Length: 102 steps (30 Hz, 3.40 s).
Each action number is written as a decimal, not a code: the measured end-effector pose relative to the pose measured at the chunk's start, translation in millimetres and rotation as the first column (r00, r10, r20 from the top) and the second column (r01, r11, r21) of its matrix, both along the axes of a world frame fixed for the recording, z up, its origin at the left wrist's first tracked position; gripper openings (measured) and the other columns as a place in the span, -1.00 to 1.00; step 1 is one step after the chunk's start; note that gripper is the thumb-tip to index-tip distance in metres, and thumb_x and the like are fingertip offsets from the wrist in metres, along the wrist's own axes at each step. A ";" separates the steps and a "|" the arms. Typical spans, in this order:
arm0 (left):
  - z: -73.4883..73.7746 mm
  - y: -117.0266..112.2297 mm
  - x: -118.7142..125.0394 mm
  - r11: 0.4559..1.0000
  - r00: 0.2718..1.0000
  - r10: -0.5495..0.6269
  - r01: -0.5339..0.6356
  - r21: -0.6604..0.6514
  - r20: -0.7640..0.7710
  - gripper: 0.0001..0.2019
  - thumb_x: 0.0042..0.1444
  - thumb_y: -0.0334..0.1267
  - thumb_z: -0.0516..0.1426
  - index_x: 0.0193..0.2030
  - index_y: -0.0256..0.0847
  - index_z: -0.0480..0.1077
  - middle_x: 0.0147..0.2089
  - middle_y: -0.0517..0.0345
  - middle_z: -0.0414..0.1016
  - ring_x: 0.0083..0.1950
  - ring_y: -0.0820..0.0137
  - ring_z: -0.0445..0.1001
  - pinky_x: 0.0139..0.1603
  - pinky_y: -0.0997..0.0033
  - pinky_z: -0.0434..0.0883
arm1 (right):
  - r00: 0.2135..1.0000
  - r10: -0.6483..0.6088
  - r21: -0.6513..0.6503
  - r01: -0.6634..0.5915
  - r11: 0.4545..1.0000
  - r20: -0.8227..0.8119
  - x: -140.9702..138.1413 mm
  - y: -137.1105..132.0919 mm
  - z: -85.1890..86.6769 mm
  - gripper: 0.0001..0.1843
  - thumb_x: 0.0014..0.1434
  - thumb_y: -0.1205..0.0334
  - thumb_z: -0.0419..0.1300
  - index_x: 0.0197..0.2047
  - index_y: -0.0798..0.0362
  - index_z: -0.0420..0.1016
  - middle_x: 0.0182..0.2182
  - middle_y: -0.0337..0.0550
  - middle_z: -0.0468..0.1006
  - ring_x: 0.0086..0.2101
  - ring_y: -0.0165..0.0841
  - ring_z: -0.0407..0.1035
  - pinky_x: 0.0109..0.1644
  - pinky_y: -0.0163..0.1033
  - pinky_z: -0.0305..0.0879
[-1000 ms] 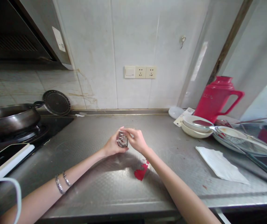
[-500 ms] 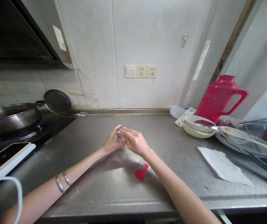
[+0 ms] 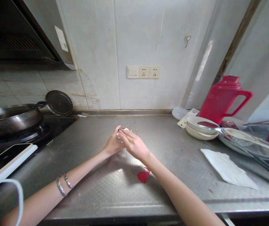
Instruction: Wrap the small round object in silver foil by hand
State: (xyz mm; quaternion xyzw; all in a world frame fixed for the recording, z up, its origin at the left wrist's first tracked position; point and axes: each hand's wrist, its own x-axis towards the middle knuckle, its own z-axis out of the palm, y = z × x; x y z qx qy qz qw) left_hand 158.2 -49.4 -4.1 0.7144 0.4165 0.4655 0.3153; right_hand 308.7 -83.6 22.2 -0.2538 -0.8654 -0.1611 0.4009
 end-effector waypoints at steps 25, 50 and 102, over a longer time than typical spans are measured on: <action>13.5 -10.6 3.4 0.935 0.935 -0.208 0.276 -0.221 0.288 -0.46 -0.26 -0.17 0.32 -0.13 -0.27 0.23 -0.39 0.26 0.31 -0.46 0.51 0.31 -0.66 0.59 0.30 | 0.863 -0.136 -0.336 -0.041 0.941 -0.486 4.0 11.1 -11.6 -0.72 0.26 0.26 0.04 -0.05 -0.05 0.52 -0.16 -0.16 0.61 -0.20 -0.30 0.53 -0.14 -0.26 0.46; -0.7 -3.4 4.4 0.949 0.952 -0.219 0.259 -0.180 0.214 -0.41 -0.16 -0.20 0.32 0.02 -0.23 0.21 -0.32 0.17 0.43 -0.47 0.52 0.39 -0.59 0.61 0.35 | 0.963 0.052 -0.174 -0.100 0.980 -0.264 13.2 13.4 -16.4 -0.61 0.26 0.41 -0.03 0.09 -0.03 0.40 -0.01 -0.08 0.53 0.02 -0.29 0.40 0.09 -0.14 0.38; 13.9 -10.2 3.3 0.873 0.913 -0.153 0.305 -0.382 0.379 -0.44 -0.22 -0.03 0.34 -0.11 -0.26 0.30 -0.38 0.22 0.37 -0.52 0.53 0.38 -0.61 0.51 0.43 | 0.599 -0.278 -0.494 -0.229 0.839 -0.751 19.7 31.9 -8.0 -0.61 0.18 -0.06 0.09 -0.18 0.05 0.56 -0.25 -0.12 0.61 -0.20 -0.25 0.46 -0.06 -0.15 0.38</action>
